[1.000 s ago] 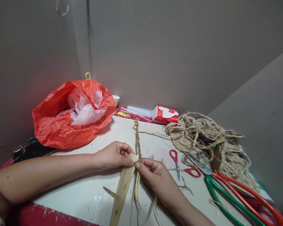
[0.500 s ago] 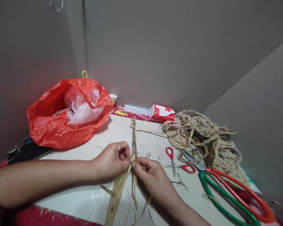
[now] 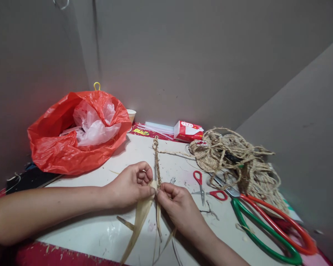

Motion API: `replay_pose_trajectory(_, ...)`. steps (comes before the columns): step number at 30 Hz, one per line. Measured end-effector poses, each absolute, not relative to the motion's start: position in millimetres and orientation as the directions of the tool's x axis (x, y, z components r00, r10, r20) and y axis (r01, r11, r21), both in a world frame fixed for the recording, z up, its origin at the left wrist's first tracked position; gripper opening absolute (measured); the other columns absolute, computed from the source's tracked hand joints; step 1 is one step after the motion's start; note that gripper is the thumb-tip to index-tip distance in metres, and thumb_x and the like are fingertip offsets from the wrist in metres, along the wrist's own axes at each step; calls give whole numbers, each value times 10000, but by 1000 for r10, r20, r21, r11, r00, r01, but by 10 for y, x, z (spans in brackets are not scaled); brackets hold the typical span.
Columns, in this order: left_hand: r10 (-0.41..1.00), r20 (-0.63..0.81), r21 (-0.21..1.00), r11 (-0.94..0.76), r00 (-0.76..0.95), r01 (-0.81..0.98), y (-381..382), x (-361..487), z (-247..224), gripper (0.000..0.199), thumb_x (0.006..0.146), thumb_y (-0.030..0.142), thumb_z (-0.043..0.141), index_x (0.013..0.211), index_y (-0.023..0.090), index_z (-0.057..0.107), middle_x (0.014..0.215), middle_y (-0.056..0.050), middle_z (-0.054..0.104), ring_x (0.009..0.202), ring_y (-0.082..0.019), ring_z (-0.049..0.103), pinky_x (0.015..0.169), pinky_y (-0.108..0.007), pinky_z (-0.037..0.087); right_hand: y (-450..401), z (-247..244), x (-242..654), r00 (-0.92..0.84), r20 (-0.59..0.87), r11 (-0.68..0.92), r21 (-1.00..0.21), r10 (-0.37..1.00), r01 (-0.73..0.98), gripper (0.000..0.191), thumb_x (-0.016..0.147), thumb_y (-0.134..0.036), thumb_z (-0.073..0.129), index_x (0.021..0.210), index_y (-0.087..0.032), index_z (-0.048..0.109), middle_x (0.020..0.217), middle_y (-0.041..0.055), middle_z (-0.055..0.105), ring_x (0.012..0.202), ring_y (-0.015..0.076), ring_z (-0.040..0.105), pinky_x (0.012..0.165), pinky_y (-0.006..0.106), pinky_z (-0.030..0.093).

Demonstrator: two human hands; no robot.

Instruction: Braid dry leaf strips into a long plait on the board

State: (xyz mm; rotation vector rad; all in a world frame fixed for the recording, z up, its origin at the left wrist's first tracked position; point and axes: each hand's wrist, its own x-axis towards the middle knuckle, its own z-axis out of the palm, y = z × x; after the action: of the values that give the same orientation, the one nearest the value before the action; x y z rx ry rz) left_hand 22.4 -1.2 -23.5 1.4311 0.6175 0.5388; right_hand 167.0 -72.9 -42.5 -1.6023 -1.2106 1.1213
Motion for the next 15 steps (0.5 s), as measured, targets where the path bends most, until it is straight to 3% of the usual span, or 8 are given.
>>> replay_pose_trajectory(4,647,-63,988,147,760,-43,-35,129,84,274,690,150,677,849,176,456,661,63,498,572,-39,472,550,-157,371,-701,-445,1682,140,-187,-211,-959,972,187,269,725,-372,519,567,-189,402,545,-51,322,517,87,273,479,223,226)
replay_pose_trajectory(8,764,37,975,113,644,-190,11,-27,585,287,723,188,676,947,209,499,713,51,548,546,-65,560,539,-189,453,-691,-441,1685,151,-181,-211,-954,972,213,273,727,-385,507,562,-187,419,522,-59,315,495,81,254,466,224,204)
replay_pose_trajectory(11,842,170,974,-63,512,-220,56,-178,1040,252,740,117,636,970,201,573,692,55,576,425,-9,463,468,-153,422,-687,-439,1690,171,-162,-199,-953,972,230,264,721,-371,497,547,-191,411,508,-62,304,486,81,252,459,225,195)
replay_pose_trajectory(13,845,345,937,-283,409,-206,113,-311,1350,221,769,61,563,949,176,622,747,51,615,402,18,421,390,-100,303,-684,-440,1690,178,-149,-189,-954,973,233,267,713,-362,495,530,-197,392,500,-65,288,481,79,242,456,226,188)
replay_pose_trajectory(15,844,448,892,-402,296,-205,225,-479,1634,344,842,20,394,1024,188,632,785,74,618,440,37,456,458,-91,289,-681,-441,1685,182,-142,-183,-955,973,234,269,703,-353,494,516,-203,374,496,-66,275,476,78,234,454,228,183)
